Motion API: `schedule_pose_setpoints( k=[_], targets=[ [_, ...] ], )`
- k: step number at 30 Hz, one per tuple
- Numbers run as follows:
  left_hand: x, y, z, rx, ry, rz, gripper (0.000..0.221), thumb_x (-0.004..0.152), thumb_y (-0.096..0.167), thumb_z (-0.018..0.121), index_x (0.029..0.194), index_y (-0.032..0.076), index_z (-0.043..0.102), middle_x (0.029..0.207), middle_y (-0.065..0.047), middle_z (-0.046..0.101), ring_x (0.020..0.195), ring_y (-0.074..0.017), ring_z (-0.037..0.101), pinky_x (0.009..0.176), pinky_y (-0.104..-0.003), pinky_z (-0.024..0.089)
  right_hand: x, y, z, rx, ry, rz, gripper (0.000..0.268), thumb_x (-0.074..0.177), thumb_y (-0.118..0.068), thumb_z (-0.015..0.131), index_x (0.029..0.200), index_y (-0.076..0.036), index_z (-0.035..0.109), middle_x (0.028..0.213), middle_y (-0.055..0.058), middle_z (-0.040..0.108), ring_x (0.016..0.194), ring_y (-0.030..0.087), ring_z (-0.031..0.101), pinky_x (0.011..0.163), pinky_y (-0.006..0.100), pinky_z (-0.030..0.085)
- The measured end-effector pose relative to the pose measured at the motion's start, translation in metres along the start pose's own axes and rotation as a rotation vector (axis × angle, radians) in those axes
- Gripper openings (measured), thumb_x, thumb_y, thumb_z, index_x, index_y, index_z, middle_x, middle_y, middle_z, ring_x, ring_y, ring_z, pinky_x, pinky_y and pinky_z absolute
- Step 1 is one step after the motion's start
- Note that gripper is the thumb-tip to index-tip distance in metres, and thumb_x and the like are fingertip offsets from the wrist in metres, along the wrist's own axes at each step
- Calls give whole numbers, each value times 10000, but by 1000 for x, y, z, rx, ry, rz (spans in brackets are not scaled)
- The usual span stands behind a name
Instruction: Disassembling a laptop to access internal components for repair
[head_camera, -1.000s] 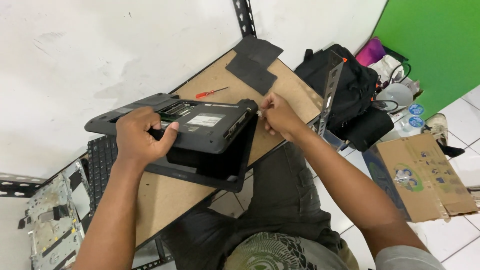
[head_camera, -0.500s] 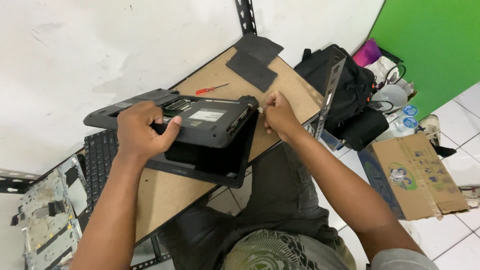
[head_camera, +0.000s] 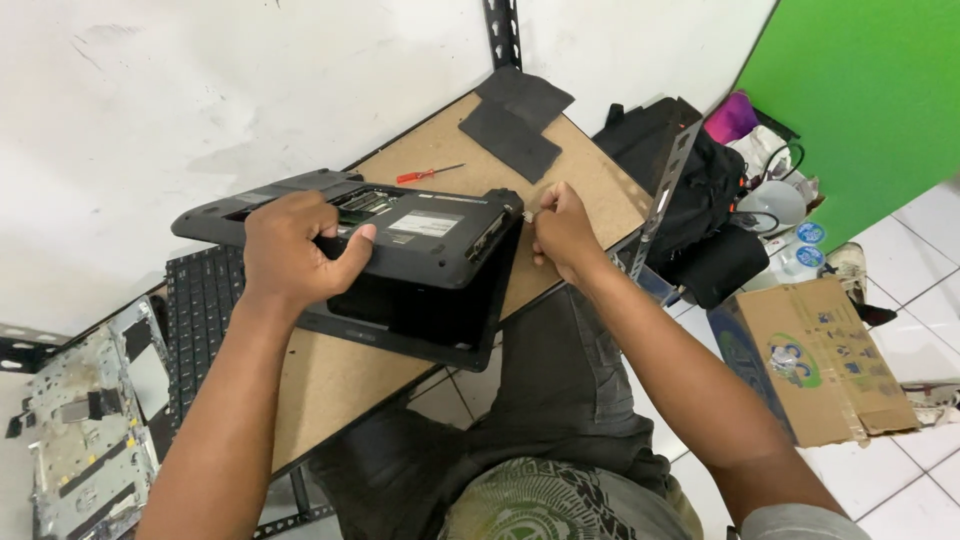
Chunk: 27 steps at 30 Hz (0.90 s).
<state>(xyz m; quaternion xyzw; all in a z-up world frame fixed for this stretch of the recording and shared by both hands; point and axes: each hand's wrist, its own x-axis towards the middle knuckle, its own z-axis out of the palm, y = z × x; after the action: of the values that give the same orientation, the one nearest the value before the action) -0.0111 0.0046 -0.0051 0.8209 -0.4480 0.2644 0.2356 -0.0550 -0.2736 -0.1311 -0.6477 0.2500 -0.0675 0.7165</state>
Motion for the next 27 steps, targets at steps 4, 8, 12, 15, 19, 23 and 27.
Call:
schedule_pose_setpoints(
  k=[4, 8, 12, 15, 19, 23, 27],
  targets=[
    [-1, 2, 0, 44, 12, 17, 517, 824, 404, 674, 526, 118, 363, 501, -85, 344, 473, -295, 432, 447, -307, 338, -1, -2, 2, 18, 7, 12, 177, 779, -20, 386, 924, -117, 415, 761, 106, 444, 477, 172, 459, 307, 247, 368],
    [-1, 8, -2, 0, 27, 5, 502, 820, 383, 676, 538, 107, 366, 503, -96, 343, 482, -322, 437, 457, -319, 351, -7, -6, 3, 56, -10, 60, 163, 771, -24, 378, 889, -132, 414, 741, 100, 478, 483, 169, 437, 318, 247, 365],
    [-2, 8, -2, 37, 17, -3, 501, 837, 394, 636, 528, 126, 348, 485, -61, 304, 452, -277, 405, 453, -298, 343, -5, -5, 4, 40, 2, 43, 163, 758, -18, 367, 843, -150, 406, 702, 77, 465, 483, 163, 414, 339, 247, 354],
    [-5, 9, 0, 30, 29, -4, 492, 833, 380, 650, 533, 129, 351, 486, -57, 299, 440, -268, 390, 446, -292, 328, -5, -6, 6, 20, 15, 21, 163, 768, -13, 356, 830, -157, 400, 670, 73, 446, 455, 161, 412, 321, 245, 357],
    [-5, 8, 0, 14, 38, 9, 488, 854, 355, 630, 530, 148, 330, 489, -22, 250, 426, -224, 334, 443, -274, 301, 9, 3, 10, 23, 45, -13, 177, 768, -1, 381, 839, -163, 380, 666, 86, 459, 445, 160, 401, 315, 264, 349],
    [-7, 0, 3, 25, 41, 16, 513, 794, 406, 676, 527, 138, 330, 494, -45, 289, 439, -269, 394, 427, -294, 314, -4, -7, 9, 21, 39, -5, 172, 762, 3, 364, 815, -160, 384, 643, 64, 442, 436, 138, 392, 322, 228, 351],
    [-5, 4, 1, -17, 31, 1, 493, 806, 376, 663, 521, 139, 337, 488, -43, 262, 421, -265, 367, 423, -300, 301, -2, -1, 7, 106, 17, 5, 170, 747, 3, 369, 806, -155, 394, 642, 71, 439, 430, 135, 375, 314, 217, 336]
  ],
)
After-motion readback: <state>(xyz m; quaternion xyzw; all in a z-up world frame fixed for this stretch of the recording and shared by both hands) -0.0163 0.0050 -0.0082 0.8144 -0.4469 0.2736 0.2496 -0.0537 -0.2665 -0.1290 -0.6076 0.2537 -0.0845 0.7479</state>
